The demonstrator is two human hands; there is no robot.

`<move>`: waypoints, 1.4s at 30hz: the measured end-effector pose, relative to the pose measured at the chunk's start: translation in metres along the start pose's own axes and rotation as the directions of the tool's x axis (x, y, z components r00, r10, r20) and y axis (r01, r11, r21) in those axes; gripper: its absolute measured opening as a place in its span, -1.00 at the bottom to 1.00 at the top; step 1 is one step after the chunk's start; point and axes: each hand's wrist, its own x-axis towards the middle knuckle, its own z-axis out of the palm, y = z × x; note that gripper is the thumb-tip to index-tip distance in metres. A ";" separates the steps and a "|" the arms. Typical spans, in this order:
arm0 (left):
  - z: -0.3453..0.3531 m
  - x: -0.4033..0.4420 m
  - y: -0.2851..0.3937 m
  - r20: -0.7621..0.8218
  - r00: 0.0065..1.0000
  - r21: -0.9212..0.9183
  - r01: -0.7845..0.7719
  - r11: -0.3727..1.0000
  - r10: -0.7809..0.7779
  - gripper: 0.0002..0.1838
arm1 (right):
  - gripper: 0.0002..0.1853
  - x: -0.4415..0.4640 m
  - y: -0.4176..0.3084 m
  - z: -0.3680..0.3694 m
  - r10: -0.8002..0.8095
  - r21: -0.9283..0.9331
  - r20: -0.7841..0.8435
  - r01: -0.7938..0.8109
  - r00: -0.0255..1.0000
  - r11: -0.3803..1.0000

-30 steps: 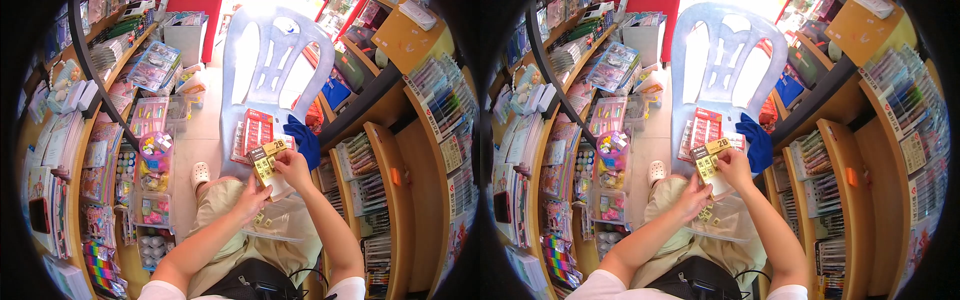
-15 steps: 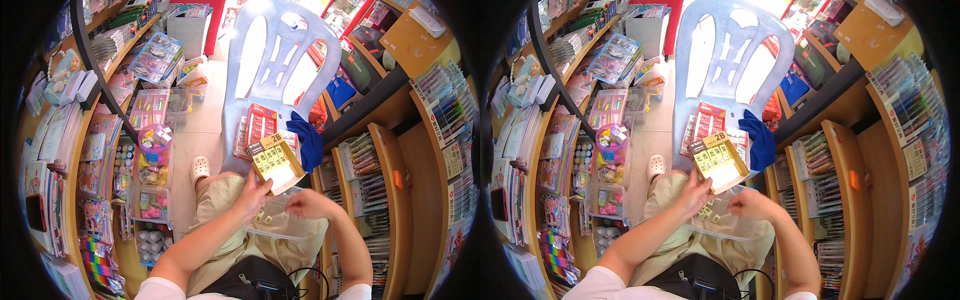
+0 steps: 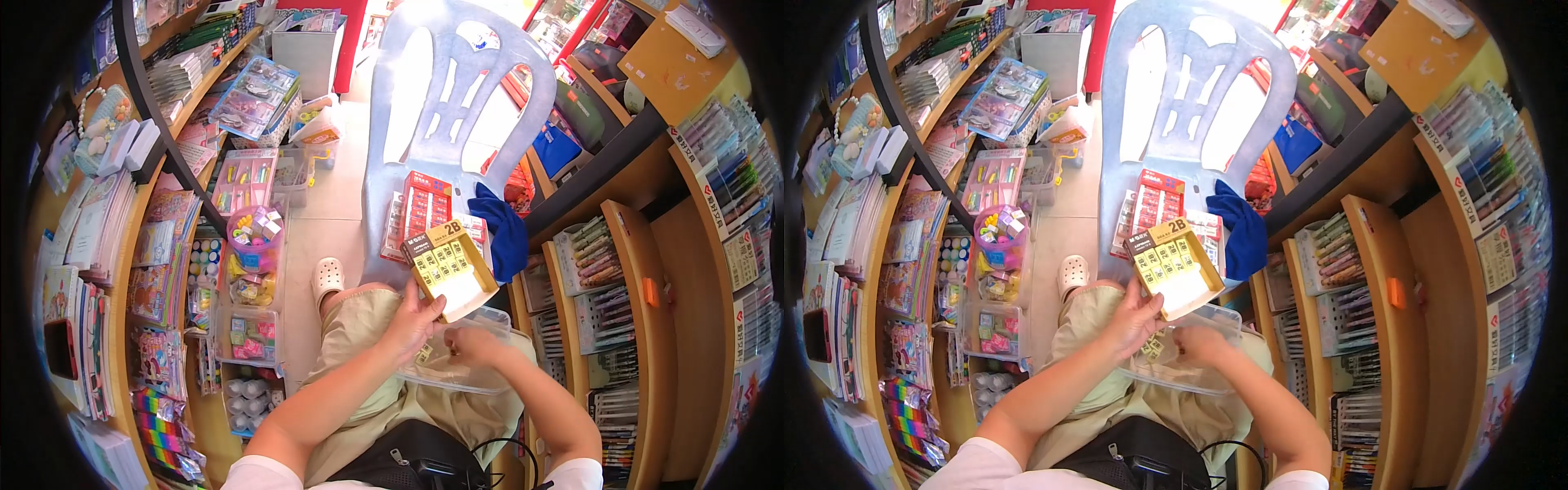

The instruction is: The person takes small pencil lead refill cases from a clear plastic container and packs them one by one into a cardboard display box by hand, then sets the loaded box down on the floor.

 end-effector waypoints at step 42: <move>0.003 0.000 0.000 0.110 0.989 0.032 0.093 0.995 -0.096 -0.36 | -0.88 0.008 -0.025 -0.081 0.190 0.247 -0.851 0.055 0.489 0.967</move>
